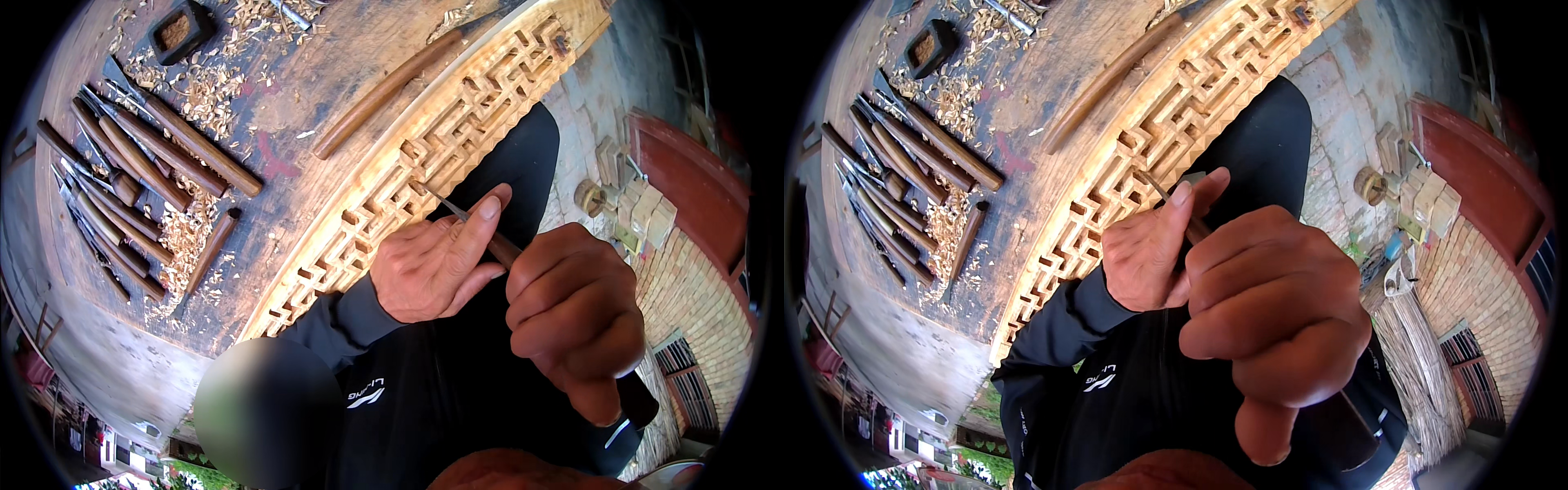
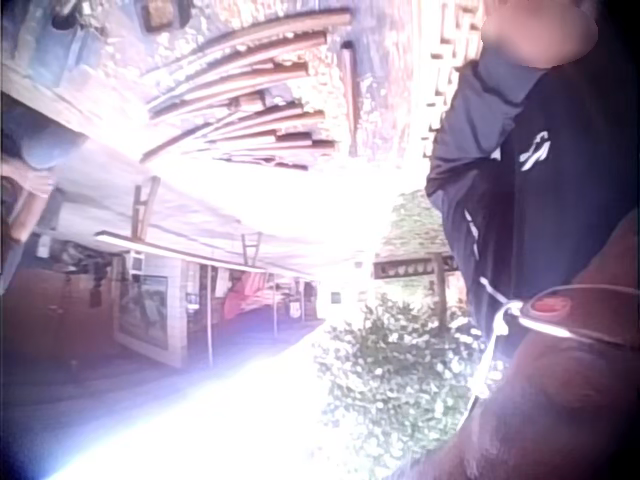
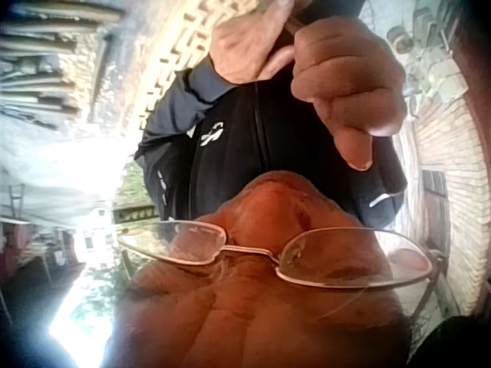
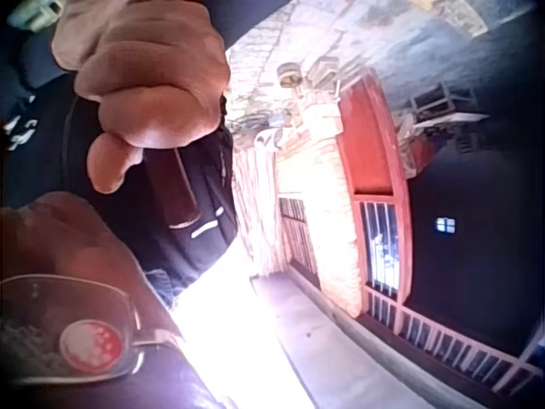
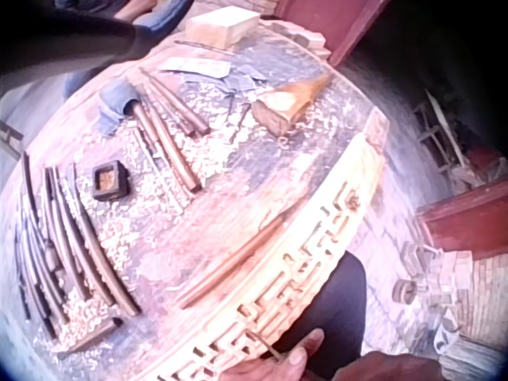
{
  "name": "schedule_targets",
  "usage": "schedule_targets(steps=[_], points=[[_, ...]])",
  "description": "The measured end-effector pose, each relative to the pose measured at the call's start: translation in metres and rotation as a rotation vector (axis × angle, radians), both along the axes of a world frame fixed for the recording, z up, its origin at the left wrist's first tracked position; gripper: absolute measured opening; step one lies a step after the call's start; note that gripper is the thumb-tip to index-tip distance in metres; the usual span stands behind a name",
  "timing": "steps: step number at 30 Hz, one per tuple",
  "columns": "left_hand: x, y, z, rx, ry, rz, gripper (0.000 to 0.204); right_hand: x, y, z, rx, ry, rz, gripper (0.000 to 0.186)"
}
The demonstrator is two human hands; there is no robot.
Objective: The person carves a geometric pattern into a wooden plank using a chisel.
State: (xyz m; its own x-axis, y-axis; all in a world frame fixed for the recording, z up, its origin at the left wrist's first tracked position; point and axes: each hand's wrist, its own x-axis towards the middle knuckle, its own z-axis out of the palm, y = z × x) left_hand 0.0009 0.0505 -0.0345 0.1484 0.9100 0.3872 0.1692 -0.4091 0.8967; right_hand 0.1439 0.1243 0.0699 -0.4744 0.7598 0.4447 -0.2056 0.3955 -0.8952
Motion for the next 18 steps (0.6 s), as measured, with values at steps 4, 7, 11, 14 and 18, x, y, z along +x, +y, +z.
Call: schedule_targets(steps=[4, 7, 11, 14, 18], points=[[-0.001, 0.0, 0.003, 0.019, 0.01, 0.062, 0.082, -0.004, -0.003, 0.001, -0.001, -0.043, -0.048, 0.046], [0.0, -0.002, 0.001, 0.023, 0.01, 0.089, 0.078, -0.006, -0.002, 0.001, -0.003, -0.047, -0.037, 0.045], [0.005, 0.001, -0.004, 0.075, -0.05, 0.148, 0.077, -0.014, -0.001, 0.006, -0.026, -0.064, -0.034, 0.043], [0.003, -0.001, -0.005, 0.057, -0.068, 0.152, 0.077, -0.016, 0.001, 0.006, -0.03, -0.09, 0.0, 0.046], [-0.001, -0.005, -0.003, 0.021, -0.063, 0.165, 0.076, -0.022, 0.002, 0.012, -0.055, -0.159, 0.056, 0.052]])
